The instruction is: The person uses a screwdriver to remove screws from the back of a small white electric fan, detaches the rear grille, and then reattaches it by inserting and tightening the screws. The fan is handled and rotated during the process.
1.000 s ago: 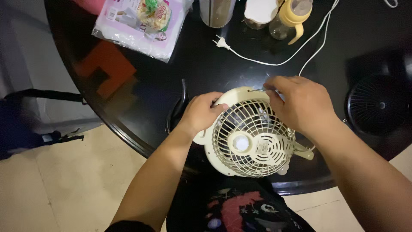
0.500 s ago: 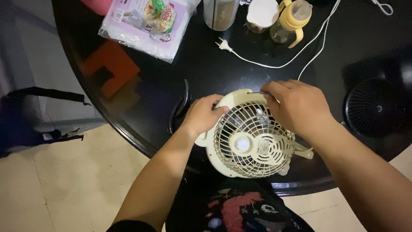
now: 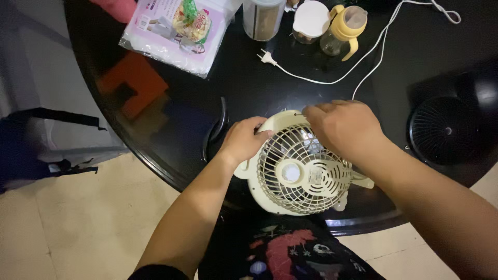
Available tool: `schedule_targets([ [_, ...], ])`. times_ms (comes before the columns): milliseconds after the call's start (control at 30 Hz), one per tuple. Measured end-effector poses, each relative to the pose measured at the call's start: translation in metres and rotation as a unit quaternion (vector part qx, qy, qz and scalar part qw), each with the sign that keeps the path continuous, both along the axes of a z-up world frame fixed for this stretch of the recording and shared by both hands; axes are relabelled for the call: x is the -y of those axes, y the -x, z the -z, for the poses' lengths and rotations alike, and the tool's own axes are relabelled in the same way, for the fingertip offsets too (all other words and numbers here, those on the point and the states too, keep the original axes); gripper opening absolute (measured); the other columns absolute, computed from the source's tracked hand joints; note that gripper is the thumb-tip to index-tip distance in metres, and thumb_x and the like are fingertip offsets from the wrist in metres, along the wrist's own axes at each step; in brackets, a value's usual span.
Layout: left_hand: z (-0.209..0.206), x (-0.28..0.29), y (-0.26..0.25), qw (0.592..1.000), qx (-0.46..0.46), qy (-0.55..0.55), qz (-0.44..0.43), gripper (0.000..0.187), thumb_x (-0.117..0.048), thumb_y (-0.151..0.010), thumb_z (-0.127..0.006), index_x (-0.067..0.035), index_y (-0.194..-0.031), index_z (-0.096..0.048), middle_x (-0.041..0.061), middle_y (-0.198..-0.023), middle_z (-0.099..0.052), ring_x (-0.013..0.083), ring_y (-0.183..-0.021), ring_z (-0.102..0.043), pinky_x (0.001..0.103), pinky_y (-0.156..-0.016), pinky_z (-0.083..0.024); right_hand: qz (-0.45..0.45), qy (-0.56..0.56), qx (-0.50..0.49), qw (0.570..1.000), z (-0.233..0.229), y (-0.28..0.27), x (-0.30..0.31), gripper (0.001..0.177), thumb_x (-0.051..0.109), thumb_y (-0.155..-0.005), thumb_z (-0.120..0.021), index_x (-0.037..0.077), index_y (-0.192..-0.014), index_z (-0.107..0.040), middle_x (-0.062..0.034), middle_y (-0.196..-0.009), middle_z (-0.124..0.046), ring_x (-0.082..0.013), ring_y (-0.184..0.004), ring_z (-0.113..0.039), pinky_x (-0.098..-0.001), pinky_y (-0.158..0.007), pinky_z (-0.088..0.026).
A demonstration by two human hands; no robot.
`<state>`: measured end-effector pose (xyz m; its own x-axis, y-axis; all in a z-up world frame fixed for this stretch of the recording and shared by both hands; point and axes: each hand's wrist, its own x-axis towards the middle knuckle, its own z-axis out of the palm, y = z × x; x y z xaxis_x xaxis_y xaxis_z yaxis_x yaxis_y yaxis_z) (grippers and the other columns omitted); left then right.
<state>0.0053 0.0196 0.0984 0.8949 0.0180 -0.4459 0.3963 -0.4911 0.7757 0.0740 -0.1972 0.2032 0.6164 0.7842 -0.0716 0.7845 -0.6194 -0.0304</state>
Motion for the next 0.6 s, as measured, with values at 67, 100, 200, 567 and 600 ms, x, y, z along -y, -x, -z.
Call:
schedule_targets([
  [67, -0.001, 0.000, 0.002, 1.000, -0.010, 0.013, -0.005, 0.040, -0.033, -0.087, -0.073, -0.012, -0.121, -0.072, 0.014, -0.106, -0.077, 0.0284, -0.099, -0.075, 0.038, -0.087, -0.055, 0.050, 0.108, -0.040, 0.992, 0.002, 0.000, -0.006, 0.020, 0.027, -0.098, -0.062, 0.011, -0.106, -0.068, -0.0080, -0.088, -0.075, -0.0279, -0.078, -0.074, -0.0406, -0.068, -0.059],
  [100, -0.001, 0.001, 0.001, 1.000, -0.013, 0.021, -0.007, 0.040, -0.033, -0.086, -0.073, -0.012, -0.121, -0.072, 0.014, -0.106, -0.077, 0.0283, -0.099, -0.075, 0.038, -0.087, -0.056, 0.075, 0.161, -0.058, 0.982, 0.002, -0.001, -0.007, 0.023, 0.033, -0.103, -0.059, 0.011, -0.106, -0.067, -0.0083, -0.086, -0.074, -0.0276, -0.077, -0.074, -0.0403, -0.066, -0.059],
  [200, -0.001, 0.002, 0.003, 1.000, 0.007, 0.010, 0.003, 0.039, -0.033, -0.087, -0.073, -0.011, -0.120, -0.073, 0.016, -0.105, -0.077, 0.0302, -0.099, -0.074, 0.039, -0.088, -0.056, -0.028, 0.005, 0.007, 1.000, 0.004, -0.005, -0.009, 0.012, 0.019, -0.084, -0.065, 0.008, -0.089, -0.066, -0.0070, -0.082, -0.073, -0.0287, -0.079, -0.074, -0.0430, -0.062, -0.059],
  [567, 0.017, 0.002, 0.011, 1.000, 0.003, 0.010, -0.015, 0.038, -0.031, -0.086, -0.074, -0.011, -0.118, -0.074, 0.015, -0.108, -0.076, 0.0302, -0.101, -0.074, 0.039, -0.090, -0.055, 0.129, 0.120, -0.078, 0.981, 0.037, -0.005, -0.014, 0.033, 0.036, -0.102, -0.055, 0.005, -0.097, -0.066, -0.0185, -0.073, -0.072, -0.0374, -0.068, -0.072, -0.0484, -0.062, -0.059],
  [600, 0.020, 0.000, 0.011, 1.000, 0.007, 0.012, -0.016, 0.038, -0.031, -0.086, -0.074, -0.011, -0.118, -0.075, 0.015, -0.109, -0.076, 0.0300, -0.102, -0.074, 0.038, -0.091, -0.055, 0.154, 0.117, -0.084, 0.977, 0.039, -0.005, -0.017, 0.035, 0.037, -0.102, -0.054, 0.004, -0.096, -0.067, -0.0204, -0.073, -0.072, -0.0391, -0.069, -0.072, -0.0498, -0.062, -0.059],
])
